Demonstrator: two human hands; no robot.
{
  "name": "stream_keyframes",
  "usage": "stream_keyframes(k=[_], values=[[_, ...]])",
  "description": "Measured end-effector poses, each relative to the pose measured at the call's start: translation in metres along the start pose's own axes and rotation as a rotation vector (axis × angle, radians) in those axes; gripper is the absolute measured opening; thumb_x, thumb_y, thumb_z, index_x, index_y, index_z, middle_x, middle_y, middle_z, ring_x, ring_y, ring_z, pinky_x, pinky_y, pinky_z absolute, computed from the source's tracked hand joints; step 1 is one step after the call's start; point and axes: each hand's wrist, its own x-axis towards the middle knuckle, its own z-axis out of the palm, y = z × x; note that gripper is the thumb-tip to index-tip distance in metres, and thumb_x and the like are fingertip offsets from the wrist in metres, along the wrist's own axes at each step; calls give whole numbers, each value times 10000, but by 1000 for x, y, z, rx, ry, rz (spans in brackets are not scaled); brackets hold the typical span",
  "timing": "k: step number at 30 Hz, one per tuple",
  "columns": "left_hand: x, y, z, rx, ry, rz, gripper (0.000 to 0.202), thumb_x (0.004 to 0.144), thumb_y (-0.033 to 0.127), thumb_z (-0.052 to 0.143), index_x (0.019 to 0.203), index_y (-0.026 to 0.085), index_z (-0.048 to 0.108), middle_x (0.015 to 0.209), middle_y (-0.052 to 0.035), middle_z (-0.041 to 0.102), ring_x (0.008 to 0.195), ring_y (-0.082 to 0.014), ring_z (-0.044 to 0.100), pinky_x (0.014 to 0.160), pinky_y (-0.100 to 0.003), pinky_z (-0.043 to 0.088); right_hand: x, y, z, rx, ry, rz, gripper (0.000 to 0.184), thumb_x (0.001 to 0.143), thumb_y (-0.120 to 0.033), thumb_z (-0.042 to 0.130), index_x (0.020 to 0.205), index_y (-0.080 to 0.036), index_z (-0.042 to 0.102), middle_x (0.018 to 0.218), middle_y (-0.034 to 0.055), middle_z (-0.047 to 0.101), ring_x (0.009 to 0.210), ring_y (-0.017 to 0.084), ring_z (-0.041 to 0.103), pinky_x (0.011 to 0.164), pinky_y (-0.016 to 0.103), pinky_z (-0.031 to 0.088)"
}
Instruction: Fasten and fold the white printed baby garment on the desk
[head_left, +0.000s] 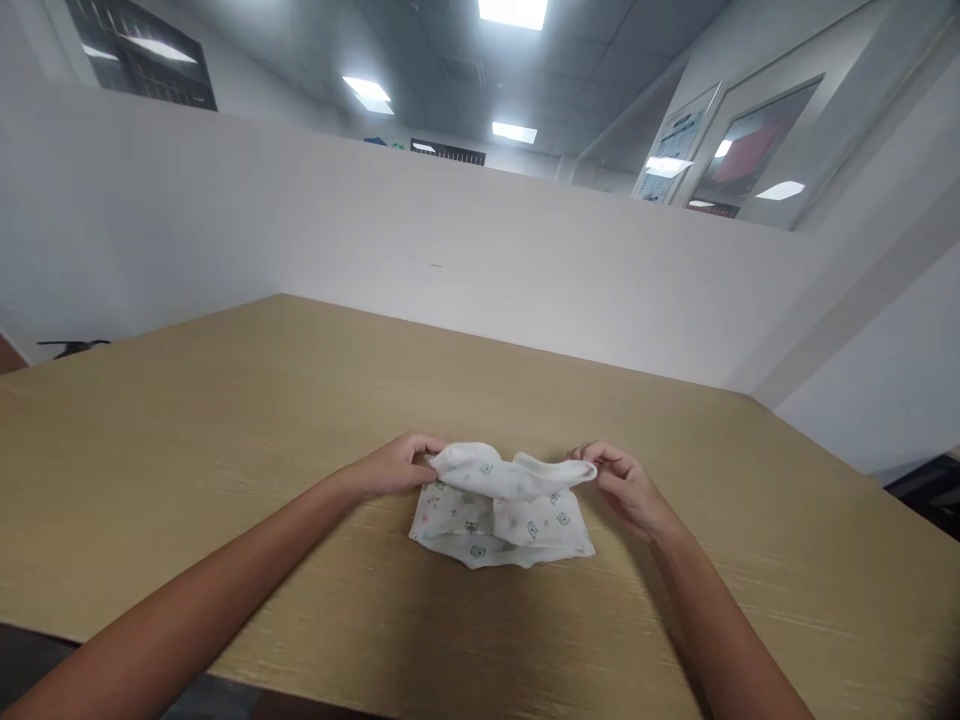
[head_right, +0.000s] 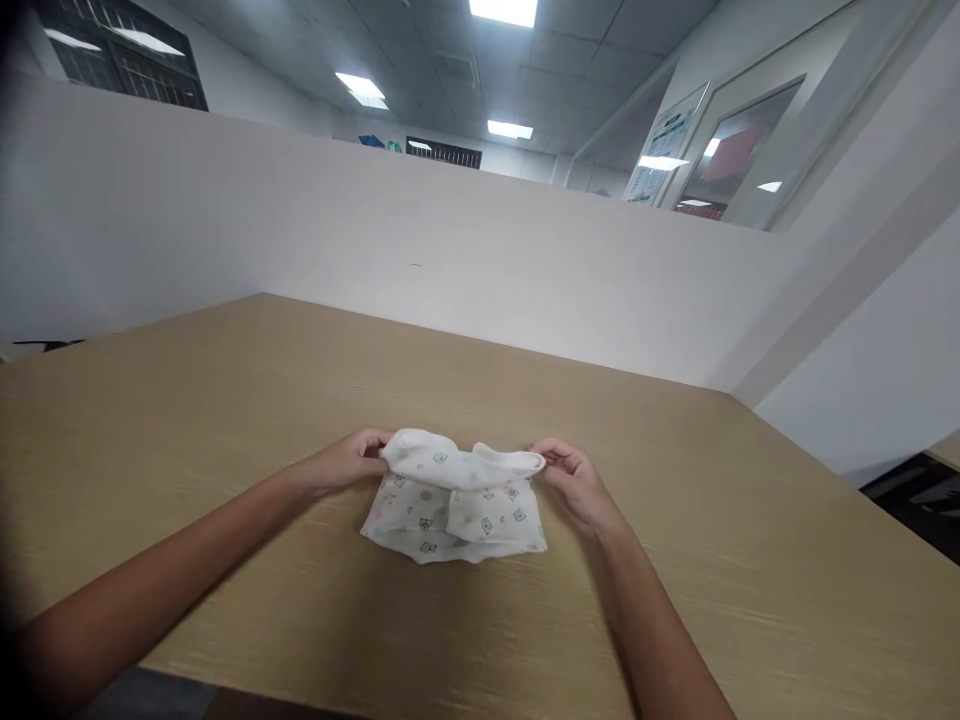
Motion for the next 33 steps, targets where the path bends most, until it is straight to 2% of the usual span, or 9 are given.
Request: stream_keyframes(k=[4, 8, 11, 14, 19, 22, 27, 30, 33], values=[[-13, 24, -6, 322, -267, 164, 227, 896, 278, 693, 1067, 253, 840, 1040, -64, 725, 949, -195, 655, 842, -287, 490, -4, -9, -9, -106, -259, -100, 317, 893, -434, 810, 776, -185, 655, 882, 65, 666, 880, 197, 616, 827, 326, 475], [-19, 39, -1, 457, -512, 185, 243, 957, 418, 673, 911, 248, 841, 899, -69, 708, 862, -189, 640, 796, -302, 485, -11, -18, -8, -339, -416, -5, 293, 1008, -461, 673, 923, -189, 738, 965, 90, 718, 926, 216, 649, 841, 343, 479], [-18, 29, 10, 654, -382, 240, 287, 961, 433, 671, 788, 230, 778, 775, -40, 674, 757, -165, 596, 769, -319, 457, -10, -11, 3, -516, -361, 35, 298, 1011, -471, 654, 985, -192, 756, 996, 91, 728, 912, 225, 656, 807, 350, 492], [-16, 13, 17, 863, -165, 313, 156, 934, 362, 682, 973, 251, 783, 942, -46, 709, 918, -200, 627, 892, -354, 441, -4, 8, 15, -780, -192, -148, 278, 989, -445, 667, 1116, -215, 756, 1150, 95, 725, 1056, 261, 648, 937, 415, 497], [-16, 4, 11, 1029, 15, 146, 613, 838, 611, 755, 1333, 259, 673, 1289, -92, 626, 1169, -294, 568, 1003, -410, 406, 2, 28, 20, -928, -193, -199, 440, 984, -415, 660, 1392, -252, 677, 1406, 100, 651, 1314, 310, 566, 1132, 513, 414], [-17, 8, 8, 1036, -15, 88, 445, 853, 556, 730, 1135, 214, 693, 1217, -88, 633, 1113, -279, 574, 963, -387, 406, -1, 23, 19, -884, -230, -147, 395, 919, -277, 656, 1307, -237, 718, 1323, 89, 689, 1208, 285, 627, 1061, 462, 462], [-17, 7, 15, 1010, -14, 42, 159, 879, 296, 619, 1021, 226, 605, 1043, -17, 692, 946, -230, 602, 780, -341, 364, -5, 8, 27, -905, -262, -72, 173, 740, -118, 569, 844, -194, 684, 886, 16, 671, 817, 188, 600, 739, 323, 439], [-14, 8, 17, 958, 195, 68, 115, 886, 238, 564, 998, 235, 593, 987, -5, 690, 902, -226, 601, 752, -340, 349, -6, 1, 35, -918, -160, -156, 104, 733, -140, 585, 804, -192, 641, 793, 15, 612, 740, 180, 542, 676, 315, 383], [-12, 15, 14, 869, 487, 267, 69, 889, 178, 523, 940, 215, 551, 938, -24, 635, 869, -206, 571, 782, -336, 386, -8, -11, 39, -892, 93, -426, 77, 799, -149, 589, 849, -201, 615, 811, 30, 602, 774, 194, 549, 710, 326, 393]])
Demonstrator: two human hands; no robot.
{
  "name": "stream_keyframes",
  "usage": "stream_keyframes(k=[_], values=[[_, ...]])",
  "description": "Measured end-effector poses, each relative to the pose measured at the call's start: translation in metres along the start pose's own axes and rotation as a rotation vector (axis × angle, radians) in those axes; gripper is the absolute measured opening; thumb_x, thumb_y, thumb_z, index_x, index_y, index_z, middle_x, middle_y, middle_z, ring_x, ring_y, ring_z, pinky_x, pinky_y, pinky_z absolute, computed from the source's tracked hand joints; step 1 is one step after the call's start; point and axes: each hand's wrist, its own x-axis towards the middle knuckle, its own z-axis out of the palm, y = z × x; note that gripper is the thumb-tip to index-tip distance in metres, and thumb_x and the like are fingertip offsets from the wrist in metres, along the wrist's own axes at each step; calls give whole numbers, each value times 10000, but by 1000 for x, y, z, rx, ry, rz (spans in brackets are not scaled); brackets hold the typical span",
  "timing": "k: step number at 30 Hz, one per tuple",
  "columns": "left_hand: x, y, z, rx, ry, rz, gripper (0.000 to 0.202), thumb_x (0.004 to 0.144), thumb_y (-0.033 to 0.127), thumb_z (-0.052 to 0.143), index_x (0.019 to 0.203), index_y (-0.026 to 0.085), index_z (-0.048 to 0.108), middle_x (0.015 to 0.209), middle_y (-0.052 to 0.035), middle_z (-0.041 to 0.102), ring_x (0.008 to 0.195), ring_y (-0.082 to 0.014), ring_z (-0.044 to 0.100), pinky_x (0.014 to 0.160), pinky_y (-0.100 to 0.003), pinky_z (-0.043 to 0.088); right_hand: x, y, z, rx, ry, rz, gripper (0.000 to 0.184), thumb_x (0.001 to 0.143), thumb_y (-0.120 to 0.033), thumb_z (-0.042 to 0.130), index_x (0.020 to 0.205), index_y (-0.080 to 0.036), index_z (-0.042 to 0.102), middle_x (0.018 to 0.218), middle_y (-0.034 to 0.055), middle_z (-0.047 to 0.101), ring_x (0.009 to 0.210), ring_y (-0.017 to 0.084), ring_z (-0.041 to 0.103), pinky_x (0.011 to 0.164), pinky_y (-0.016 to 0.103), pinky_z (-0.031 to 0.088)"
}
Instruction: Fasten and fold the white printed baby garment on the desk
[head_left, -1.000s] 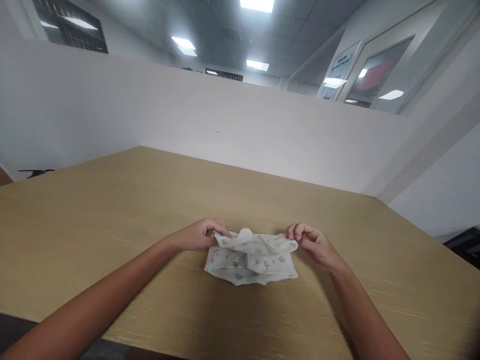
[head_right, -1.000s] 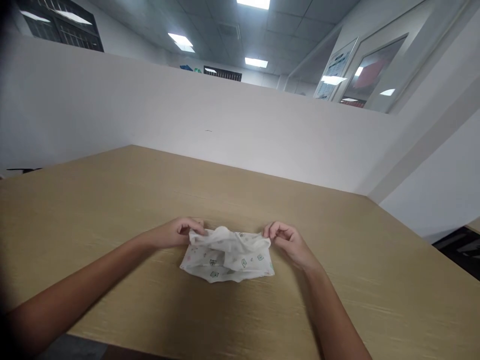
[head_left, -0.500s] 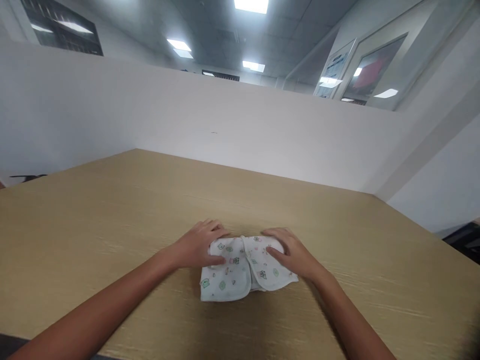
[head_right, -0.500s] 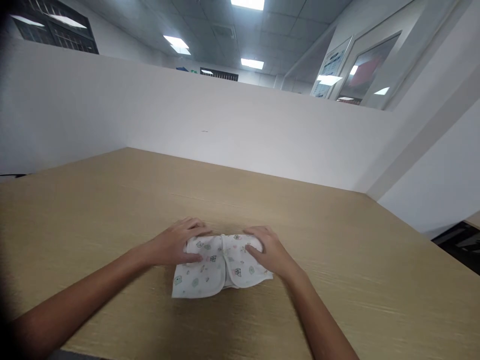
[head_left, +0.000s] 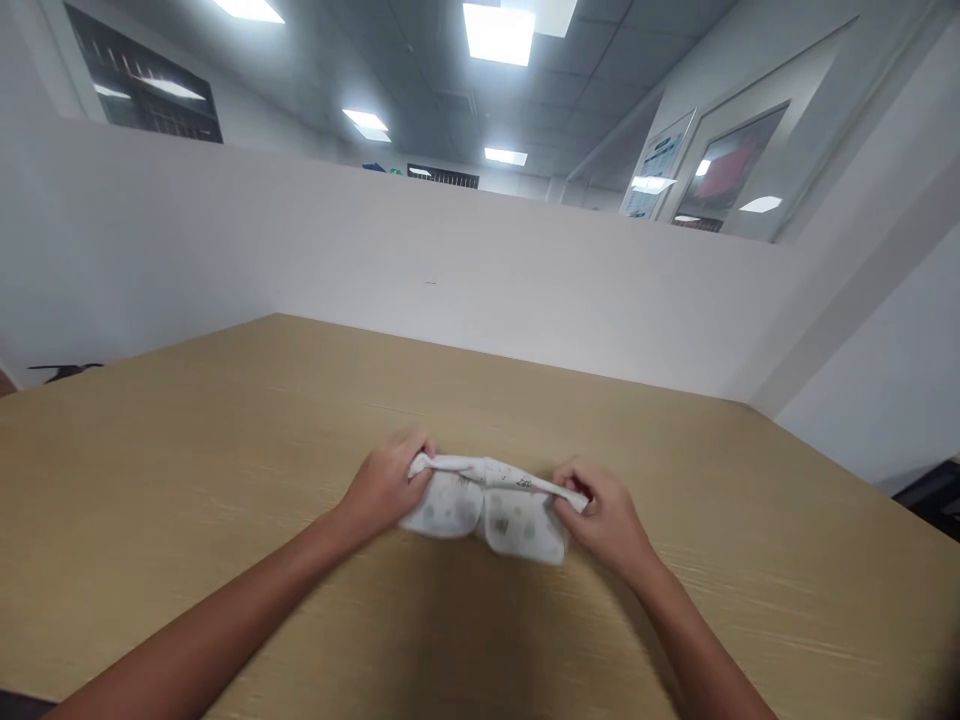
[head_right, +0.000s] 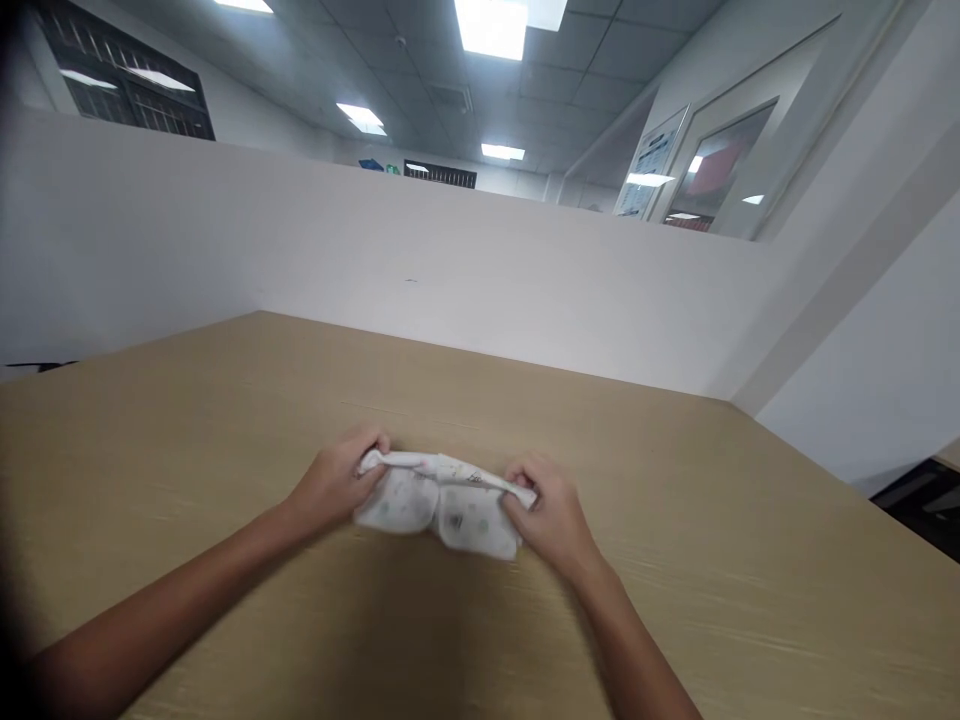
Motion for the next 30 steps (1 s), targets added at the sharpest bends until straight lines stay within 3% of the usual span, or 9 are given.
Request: stream_keyframes(k=[3, 7, 9, 11, 15, 19, 22, 27, 30], values=[[4, 0, -9, -3, 127, 185, 184, 821, 54, 473, 925, 204, 499, 999, -46, 589, 948, -201, 542, 837, -326, 406, 0, -9, -12, -33, 118, -166, 94, 857, -114, 566, 857, -208, 561, 849, 41, 594, 830, 203, 551, 752, 332, 401], [2, -5, -13, 86, -299, 322, 253, 757, 28, 552, 942, 200, 548, 1062, -45, 592, 1042, -227, 512, 904, -348, 386, -6, -6, -20, -36, -322, -80, 155, 778, -61, 619, 840, -202, 599, 895, 36, 626, 845, 195, 568, 744, 313, 411], [-1, -8, -10, 85, -509, 313, 182, 815, 187, 715, 961, 211, 609, 1063, -35, 612, 1064, -240, 524, 958, -375, 378, -9, -1, -18, -60, -542, 82, 124, 757, -121, 717, 824, -200, 650, 903, 32, 652, 831, 192, 583, 716, 303, 417], [-3, -9, -6, 63, -579, 284, 272, 856, 425, 788, 954, 216, 644, 1050, -32, 627, 1085, -245, 540, 1001, -391, 376, -11, 2, -15, -72, -653, 187, 113, 803, -260, 786, 837, -204, 693, 868, 30, 656, 793, 186, 584, 683, 300, 416], [-6, -7, 8, 53, -434, 238, 295, 1001, 500, 625, 1104, 230, 682, 1161, -51, 653, 1142, -238, 562, 1036, -401, 394, -10, 1, -6, -42, -497, 83, 240, 977, -447, 686, 978, -211, 729, 981, 52, 680, 933, 200, 620, 830, 330, 477], [-12, -11, 27, 51, -391, 254, 438, 1059, 479, 530, 1432, 256, 578, 1477, -75, 580, 1376, -253, 504, 1172, -434, 360, -13, 3, 18, -4, -310, -31, 364, 1034, -417, 616, 1354, -248, 658, 1389, 84, 611, 1299, 229, 547, 1123, 387, 434], [-18, -14, 39, 63, -418, 268, 550, 1071, 472, 497, 1573, 251, 459, 1613, -87, 487, 1493, -265, 427, 1261, -473, 286, -17, 10, 41, -21, -332, -42, 533, 1024, -401, 627, 1528, -248, 542, 1573, 89, 493, 1438, 257, 441, 1221, 440, 357], [-17, -5, 40, 82, -452, 252, 516, 1048, 440, 514, 1530, 256, 515, 1501, -102, 581, 1385, -288, 520, 1219, -525, 337, -16, 7, 53, -21, -423, 22, 509, 987, -377, 656, 1478, -258, 602, 1506, 73, 548, 1354, 276, 477, 1193, 476, 371], [-15, 15, 29, 118, -522, 220, 430, 933, 426, 656, 1322, 243, 651, 1332, -103, 648, 1246, -316, 579, 1097, -518, 440, -19, -11, 48, 70, -467, 85, 435, 886, -297, 724, 1316, -243, 679, 1356, 73, 608, 1262, 254, 535, 1114, 419, 439]])
